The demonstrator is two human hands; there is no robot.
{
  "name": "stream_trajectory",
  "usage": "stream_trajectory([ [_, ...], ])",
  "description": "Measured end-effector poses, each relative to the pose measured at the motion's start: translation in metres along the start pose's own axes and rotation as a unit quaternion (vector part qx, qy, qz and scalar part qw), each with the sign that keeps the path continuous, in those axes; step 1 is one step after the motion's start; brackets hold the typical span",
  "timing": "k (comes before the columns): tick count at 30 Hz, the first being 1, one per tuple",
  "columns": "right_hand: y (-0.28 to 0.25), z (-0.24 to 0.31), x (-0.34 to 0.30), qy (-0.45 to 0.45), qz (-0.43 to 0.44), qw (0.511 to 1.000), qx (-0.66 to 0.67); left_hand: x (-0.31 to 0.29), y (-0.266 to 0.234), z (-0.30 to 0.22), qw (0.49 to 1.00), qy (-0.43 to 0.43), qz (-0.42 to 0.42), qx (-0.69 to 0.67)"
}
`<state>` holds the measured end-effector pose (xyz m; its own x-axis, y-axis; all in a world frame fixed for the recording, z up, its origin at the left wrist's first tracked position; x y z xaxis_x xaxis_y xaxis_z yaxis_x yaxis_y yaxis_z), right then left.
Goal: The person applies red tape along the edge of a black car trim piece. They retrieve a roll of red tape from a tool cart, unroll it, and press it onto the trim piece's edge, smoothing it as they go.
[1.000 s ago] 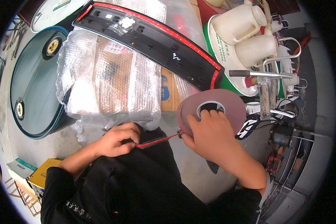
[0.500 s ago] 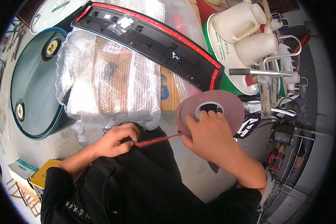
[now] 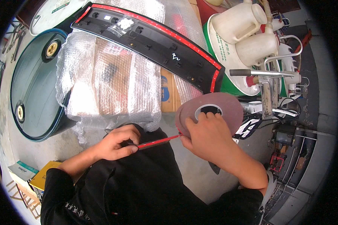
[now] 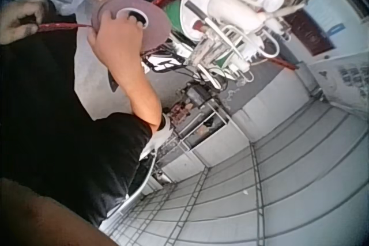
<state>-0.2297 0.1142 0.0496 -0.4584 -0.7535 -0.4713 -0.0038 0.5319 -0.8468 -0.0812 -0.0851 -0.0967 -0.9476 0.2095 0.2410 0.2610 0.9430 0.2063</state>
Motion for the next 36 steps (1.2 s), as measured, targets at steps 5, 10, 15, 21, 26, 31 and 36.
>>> stream_trajectory([
  [5, 0.001, 0.002, 0.001, -0.003, -0.009, 1.000, 0.002, 0.001, 0.000, 0.000, 1.000, -0.014, -0.002, -0.001],
  [10, 0.000, 0.002, 0.002, -0.009, -0.008, 1.000, 0.003, 0.001, 0.001, 0.000, 1.000, -0.016, 0.010, -0.013],
  [15, 0.000, 0.005, 0.003, -0.020, -0.040, 0.999, 0.013, 0.003, 0.001, -0.003, 0.999, -0.020, 0.015, -0.038],
  [21, -0.001, 0.006, 0.002, -0.023, -0.065, 0.997, 0.016, 0.002, 0.002, 0.000, 0.999, -0.021, 0.011, -0.046],
  [26, -0.003, 0.009, 0.002, -0.026, -0.058, 0.998, 0.021, 0.004, 0.004, -0.004, 0.998, -0.037, 0.002, -0.042],
  [31, -0.003, 0.011, 0.002, -0.029, -0.061, 0.997, 0.020, 0.003, 0.004, -0.006, 0.999, -0.038, 0.006, -0.025],
  [36, -0.005, 0.019, -0.001, -0.048, -0.039, 0.998, 0.017, 0.001, 0.007, -0.009, 0.997, -0.069, 0.001, -0.025],
])
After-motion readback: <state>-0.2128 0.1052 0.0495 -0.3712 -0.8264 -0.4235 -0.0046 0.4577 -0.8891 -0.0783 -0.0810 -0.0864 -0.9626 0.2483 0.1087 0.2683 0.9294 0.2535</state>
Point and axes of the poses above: each hand's wrist, its own x-axis towards the middle knuckle, its own y-axis out of the palm, z = x × y, the point moved 2 cm from there along x, towards the middle knuckle, and after that the axes turned 9 degrees about -x, right-handed, at the moved point
